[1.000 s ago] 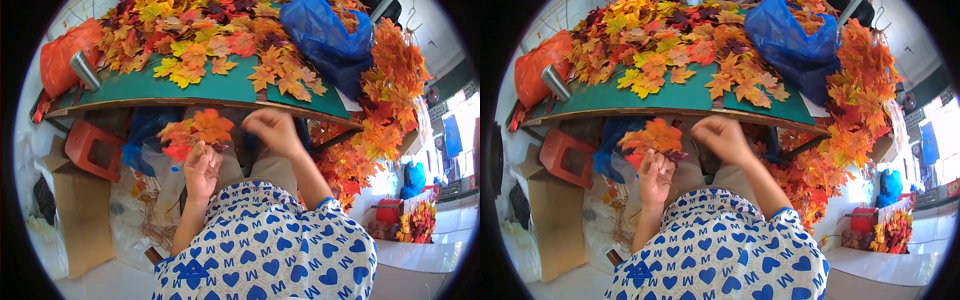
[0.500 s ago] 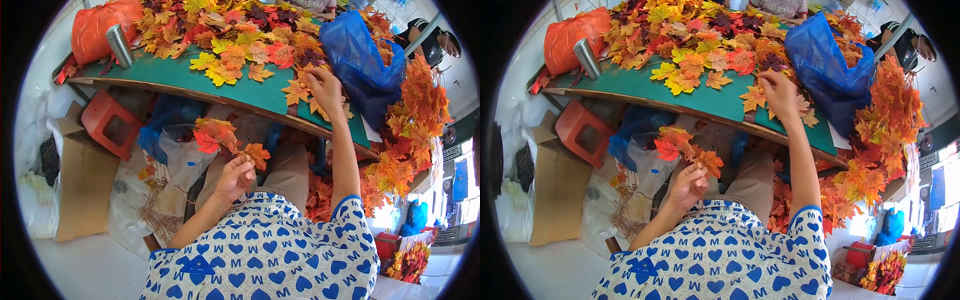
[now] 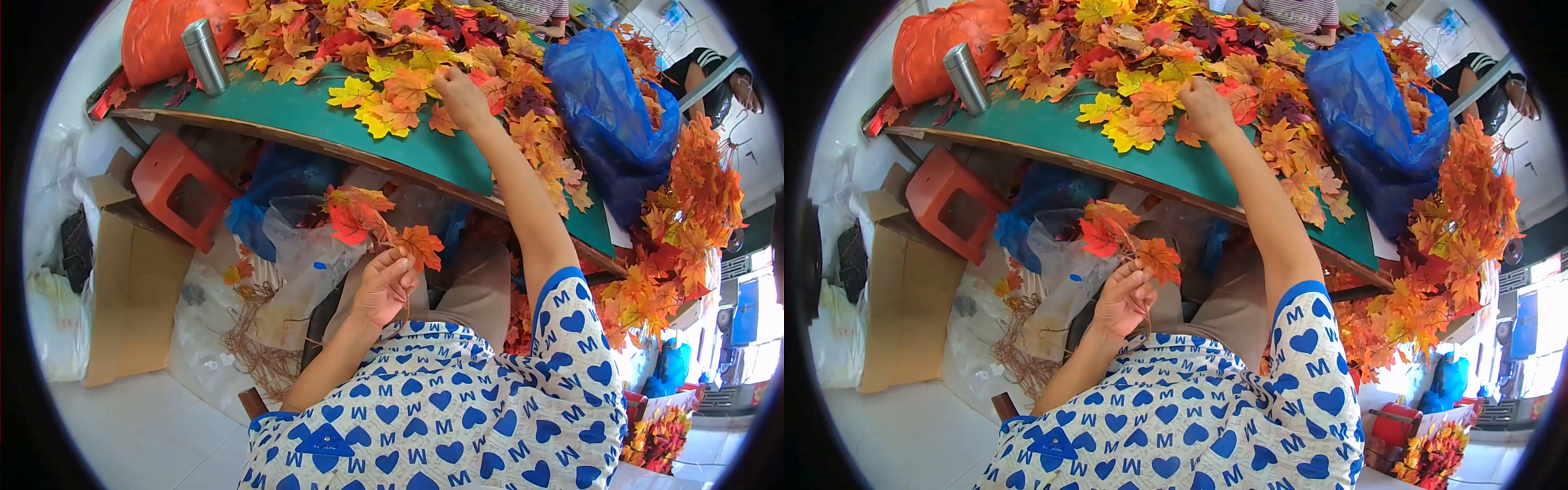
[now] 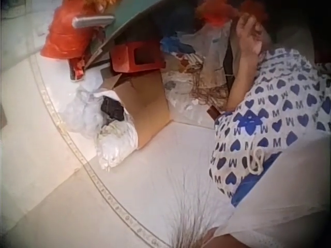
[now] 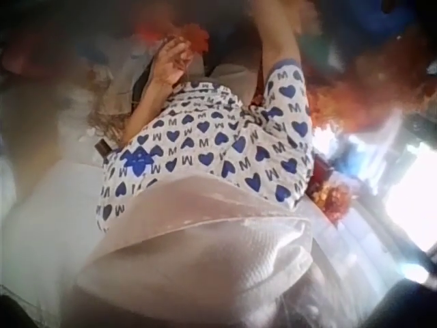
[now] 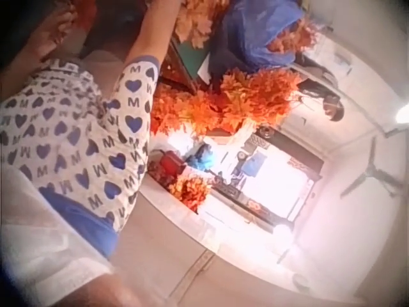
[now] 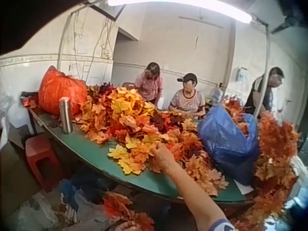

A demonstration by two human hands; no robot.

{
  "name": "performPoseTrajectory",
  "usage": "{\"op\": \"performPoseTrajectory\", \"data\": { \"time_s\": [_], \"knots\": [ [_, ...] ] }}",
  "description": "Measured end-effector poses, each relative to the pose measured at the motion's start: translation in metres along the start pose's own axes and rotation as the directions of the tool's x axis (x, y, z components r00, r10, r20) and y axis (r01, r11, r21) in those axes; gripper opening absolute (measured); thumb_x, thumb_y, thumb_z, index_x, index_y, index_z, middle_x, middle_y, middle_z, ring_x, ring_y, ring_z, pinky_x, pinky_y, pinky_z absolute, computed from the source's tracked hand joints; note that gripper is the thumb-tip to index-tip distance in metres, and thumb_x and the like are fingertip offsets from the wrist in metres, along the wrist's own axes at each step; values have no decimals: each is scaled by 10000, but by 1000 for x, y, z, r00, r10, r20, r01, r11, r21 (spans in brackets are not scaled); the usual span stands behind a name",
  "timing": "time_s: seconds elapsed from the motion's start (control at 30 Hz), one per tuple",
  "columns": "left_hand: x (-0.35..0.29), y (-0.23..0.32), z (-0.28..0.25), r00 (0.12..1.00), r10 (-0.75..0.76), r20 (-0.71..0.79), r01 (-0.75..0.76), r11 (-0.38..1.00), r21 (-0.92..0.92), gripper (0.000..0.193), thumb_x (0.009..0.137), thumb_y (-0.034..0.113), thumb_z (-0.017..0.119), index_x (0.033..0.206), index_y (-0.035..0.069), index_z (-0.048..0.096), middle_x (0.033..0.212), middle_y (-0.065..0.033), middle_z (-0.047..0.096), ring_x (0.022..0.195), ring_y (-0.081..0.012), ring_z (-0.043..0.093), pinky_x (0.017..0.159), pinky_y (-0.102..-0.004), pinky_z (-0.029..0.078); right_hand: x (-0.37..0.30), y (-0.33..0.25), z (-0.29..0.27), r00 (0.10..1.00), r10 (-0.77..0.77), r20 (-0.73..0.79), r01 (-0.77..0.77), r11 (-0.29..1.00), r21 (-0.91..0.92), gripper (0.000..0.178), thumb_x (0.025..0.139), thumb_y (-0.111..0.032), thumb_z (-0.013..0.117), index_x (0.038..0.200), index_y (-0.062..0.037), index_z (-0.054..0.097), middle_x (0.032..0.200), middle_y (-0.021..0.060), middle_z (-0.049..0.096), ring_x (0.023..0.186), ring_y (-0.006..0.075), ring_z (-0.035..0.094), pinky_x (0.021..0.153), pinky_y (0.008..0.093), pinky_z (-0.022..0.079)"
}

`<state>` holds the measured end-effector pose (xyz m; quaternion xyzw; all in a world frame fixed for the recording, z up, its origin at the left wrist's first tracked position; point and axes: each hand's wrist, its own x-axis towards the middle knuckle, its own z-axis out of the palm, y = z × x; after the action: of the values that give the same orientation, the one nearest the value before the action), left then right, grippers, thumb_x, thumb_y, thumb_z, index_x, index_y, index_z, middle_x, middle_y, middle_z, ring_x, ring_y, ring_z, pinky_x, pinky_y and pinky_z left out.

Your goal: The person assembles artificial autumn leaf decorations by attaching individual artificial leaves to a central plastic stem by hand.

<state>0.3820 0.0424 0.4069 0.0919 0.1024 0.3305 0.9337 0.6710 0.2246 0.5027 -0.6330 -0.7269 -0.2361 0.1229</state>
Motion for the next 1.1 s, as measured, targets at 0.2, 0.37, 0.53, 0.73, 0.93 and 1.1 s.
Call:
{"op": "performPoseTrajectory", "data": {
  "time_s": [0.2, 0.37, 0.53, 0.73, 0.93, 1.1],
  "knots": [
    [-1, 5, -10, 1000, 18, -11, -19, 999, -31, 153, 820, 23, 627, 960, 77, 600, 791, -21, 601, 608, -99, 547, 592, -241, 438, -15, -1, -8, 986, 101, -130, -74, 978, 196, 141, 751, -19, 585, 892, -25, 578, 895, 168, 543, 796, 351, 584, 655, 425, 491],
    [0, -1, -9, 1000, -10, -20, 10, 1000, -16, 159, 822, 25, 624, 970, 75, 594, 810, -22, 598, 619, -96, 547, 599, -236, 436, -14, 10, -33, 850, 238, -471, -39, 918, 394, 108, 844, -107, 578, 914, -41, 628, 771, 149, 601, 725, 322, 578, 650, 413, 477],
    [2, -10, -6, 998, -57, -35, 57, 998, 5, 155, 829, 20, 614, 971, 78, 593, 811, -22, 592, 627, -89, 538, 604, -230, 420, -11, 14, -44, 849, 203, -489, -43, 947, 318, 197, 801, -50, 572, 994, -39, 609, 812, 158, 585, 804, 315, 586, 667, 406, 479],
    [4, -7, -9, 998, -5, -64, 4, 1000, -20, 172, 833, 13, 605, 984, 92, 584, 821, -18, 599, 590, -76, 523, 596, -234, 419, -17, -8, -20, 978, 182, 100, -206, 910, 359, 313, 718, 9, 564, 1029, 30, 528, 955, 208, 551, 878, 358, 556, 717, 432, 479],
    [2, -3, -12, 996, 4, -84, -7, 999, -31, 161, 822, 12, 617, 965, 85, 599, 803, -23, 603, 596, -89, 527, 597, -235, 422, -30, 36, -18, 957, 114, -266, -113, 993, 20, 281, 675, 28, 538, 954, -2, 560, 927, 166, 576, 933, 343, 546, 797, 413, 460],
    [2, 3, -16, 997, -9, -83, 8, 1000, -16, 152, 846, 8, 575, 982, 77, 570, 779, -5, 530, 571, -67, 507, 593, -230, 400, -15, 32, -45, 991, 91, -102, -125, 908, -400, 45, 708, -102, 599, 727, -61, 604, 776, 102, 601, 824, 262, 566, 641, 355, 486]
  ]
}}
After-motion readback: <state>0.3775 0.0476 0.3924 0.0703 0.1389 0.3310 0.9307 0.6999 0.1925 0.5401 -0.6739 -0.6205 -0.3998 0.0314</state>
